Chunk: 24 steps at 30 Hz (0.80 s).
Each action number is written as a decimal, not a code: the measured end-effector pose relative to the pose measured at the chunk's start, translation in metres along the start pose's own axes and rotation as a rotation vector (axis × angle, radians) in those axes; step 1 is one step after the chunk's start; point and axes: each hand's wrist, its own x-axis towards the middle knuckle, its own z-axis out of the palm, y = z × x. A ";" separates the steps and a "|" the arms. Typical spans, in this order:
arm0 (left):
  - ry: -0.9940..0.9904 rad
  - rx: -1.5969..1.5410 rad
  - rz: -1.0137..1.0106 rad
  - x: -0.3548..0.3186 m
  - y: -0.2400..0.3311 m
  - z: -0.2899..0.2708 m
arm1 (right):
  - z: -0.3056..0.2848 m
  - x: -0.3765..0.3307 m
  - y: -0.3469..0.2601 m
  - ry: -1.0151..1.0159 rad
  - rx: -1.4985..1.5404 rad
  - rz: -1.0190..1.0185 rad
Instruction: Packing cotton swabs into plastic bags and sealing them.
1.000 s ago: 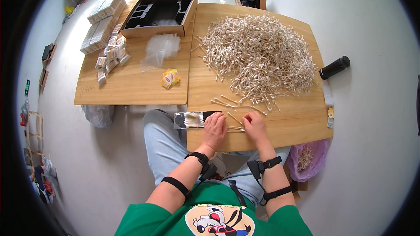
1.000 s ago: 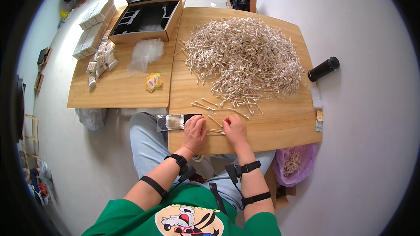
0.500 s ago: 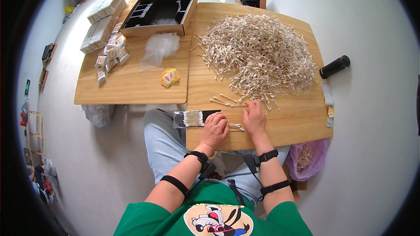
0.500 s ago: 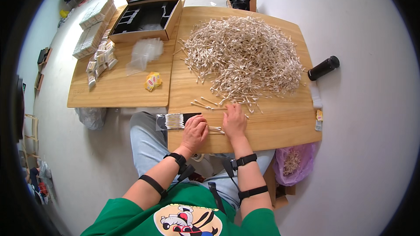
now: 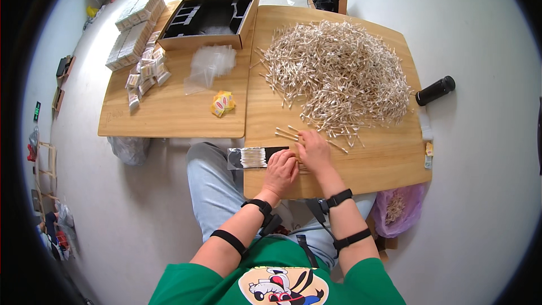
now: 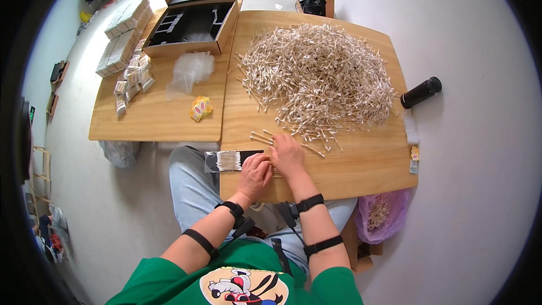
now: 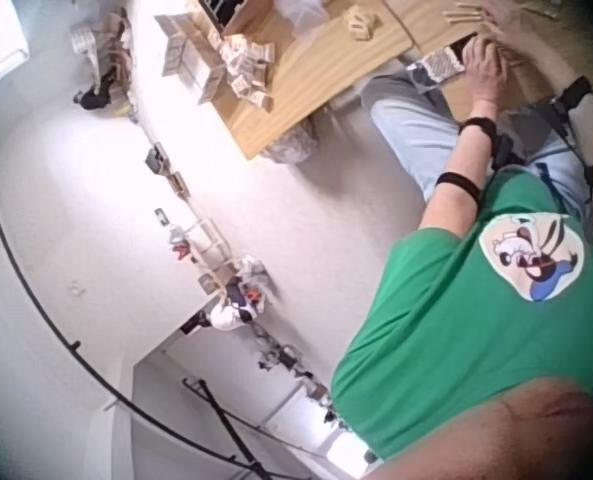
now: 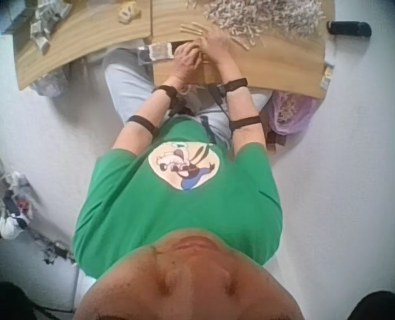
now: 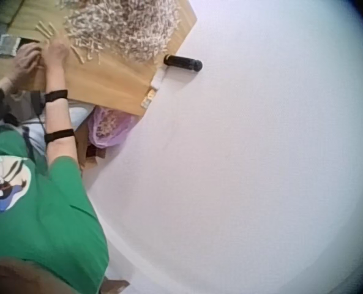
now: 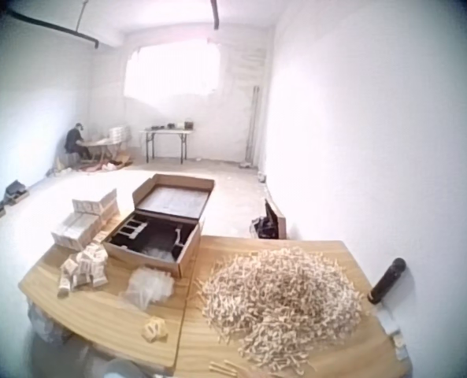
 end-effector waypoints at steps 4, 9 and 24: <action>0.041 -0.040 -0.040 -0.004 -0.002 0.005 | 0.014 0.012 -0.004 -0.062 -0.075 -0.007; 0.093 0.030 -0.075 -0.004 -0.001 0.007 | -0.003 -0.023 0.011 -0.067 -0.070 0.000; -0.055 -0.009 -0.021 -0.002 0.001 0.000 | -0.030 -0.049 0.052 0.022 -0.079 0.114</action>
